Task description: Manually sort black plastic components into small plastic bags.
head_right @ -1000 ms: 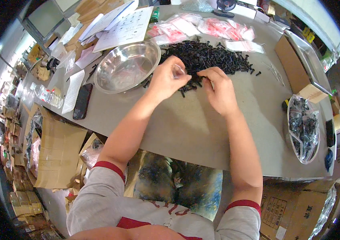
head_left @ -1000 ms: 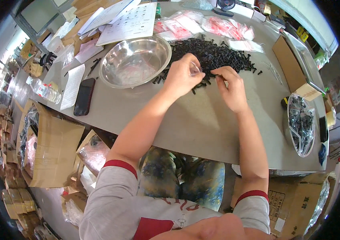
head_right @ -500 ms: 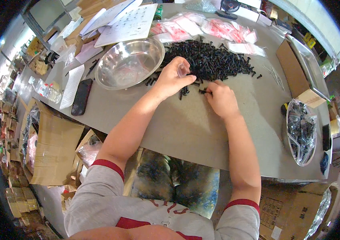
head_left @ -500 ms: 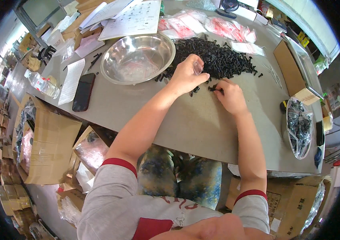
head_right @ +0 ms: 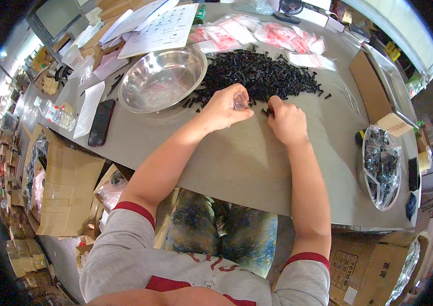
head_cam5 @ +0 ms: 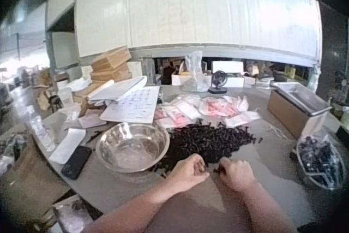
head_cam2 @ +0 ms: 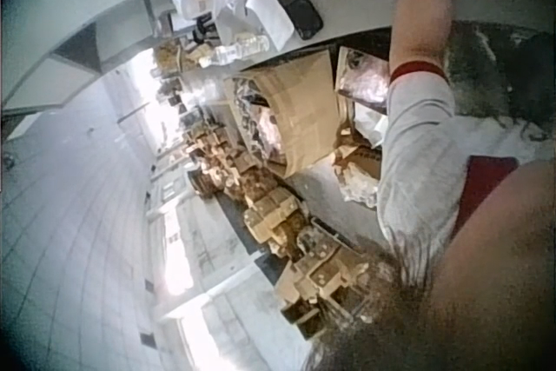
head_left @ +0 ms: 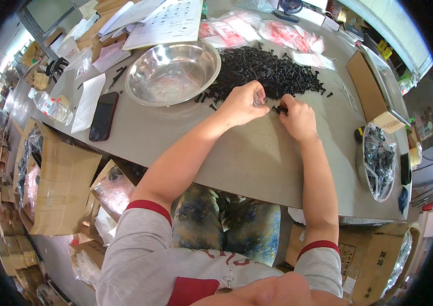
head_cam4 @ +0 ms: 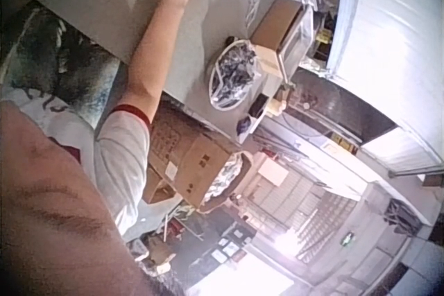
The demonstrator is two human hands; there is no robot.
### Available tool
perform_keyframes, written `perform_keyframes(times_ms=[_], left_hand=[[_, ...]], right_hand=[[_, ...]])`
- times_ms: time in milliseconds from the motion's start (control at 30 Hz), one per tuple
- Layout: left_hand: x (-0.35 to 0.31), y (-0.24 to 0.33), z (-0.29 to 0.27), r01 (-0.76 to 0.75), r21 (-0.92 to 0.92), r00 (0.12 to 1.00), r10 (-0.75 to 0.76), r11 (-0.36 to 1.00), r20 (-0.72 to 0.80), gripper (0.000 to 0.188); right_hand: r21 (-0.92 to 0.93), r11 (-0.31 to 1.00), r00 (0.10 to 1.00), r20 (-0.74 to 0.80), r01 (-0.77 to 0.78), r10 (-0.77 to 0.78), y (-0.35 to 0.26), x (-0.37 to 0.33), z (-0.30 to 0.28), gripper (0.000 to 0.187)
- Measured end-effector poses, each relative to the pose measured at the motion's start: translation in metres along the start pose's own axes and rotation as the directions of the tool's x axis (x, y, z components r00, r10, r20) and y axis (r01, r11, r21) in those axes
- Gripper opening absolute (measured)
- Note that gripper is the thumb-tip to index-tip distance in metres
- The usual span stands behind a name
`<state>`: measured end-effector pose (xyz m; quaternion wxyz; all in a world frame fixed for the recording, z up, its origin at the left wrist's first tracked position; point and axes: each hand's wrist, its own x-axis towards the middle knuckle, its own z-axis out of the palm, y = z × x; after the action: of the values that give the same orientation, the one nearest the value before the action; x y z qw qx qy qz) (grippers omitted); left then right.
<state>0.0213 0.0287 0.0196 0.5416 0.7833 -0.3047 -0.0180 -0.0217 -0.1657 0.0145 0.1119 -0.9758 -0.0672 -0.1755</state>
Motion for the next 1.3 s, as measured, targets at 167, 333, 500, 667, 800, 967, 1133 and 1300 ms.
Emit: perform_keyframes(times_ms=[167, 333, 500, 667, 800, 967, 1133, 1300], left_hand=[[-0.001, -0.002, 0.002, -0.013, -0.026, 1.0, 0.013, 1.0, 0.021, 0.028], [-0.001, 0.0, 0.002, 0.001, -0.003, 1.0, -0.001, 1.0, 0.018, 0.028], [0.0, -0.004, 0.002, -0.021, -0.018, 0.999, 0.022, 1.0, 0.044, 0.028], [0.001, 0.003, 0.01, -0.013, -0.087, 0.993, 0.023, 0.996, 0.114, 0.029], [0.006, -0.03, 0.018, -0.063, -0.347, 0.996, 0.083, 0.936, 0.042, 0.026], [0.007, -0.003, 0.003, 0.115, -0.488, 0.988, -0.151, 0.865, -0.035, 0.021], [0.008, 0.001, -0.01, -0.039, -0.631, 0.954, -0.158, 0.774, -0.253, 0.017], [0.011, 0.0, -0.007, -0.02, -0.644, 0.952, -0.182, 0.765, -0.245, 0.018]], right_hand=[[0.117, 0.993, 0.999, -0.051, -0.005, 0.011, 0.004, -0.003, -0.001, 0.018], [0.032, 0.997, 0.996, -0.052, -0.073, 0.074, 0.002, -0.001, 0.004, 0.017], [0.015, 0.986, 0.983, -0.077, -0.165, 0.165, -0.006, 0.001, -0.001, 0.012], [0.79, 0.607, 0.965, -0.088, -0.084, 0.249, -0.012, 0.003, -0.014, 0.017], [0.772, 0.627, 0.988, -0.155, 0.104, 0.027, -0.021, 0.007, -0.012, 0.013], [0.358, 0.924, 0.985, -0.047, -0.138, 0.165, -0.005, 0.001, -0.001, 0.011], [0.351, 0.936, 0.999, -0.052, 0.003, 0.016, -0.011, 0.013, 0.015, 0.018], [0.398, 0.906, 0.987, -0.119, 0.144, -0.105, -0.031, 0.015, 0.026, 0.021]])
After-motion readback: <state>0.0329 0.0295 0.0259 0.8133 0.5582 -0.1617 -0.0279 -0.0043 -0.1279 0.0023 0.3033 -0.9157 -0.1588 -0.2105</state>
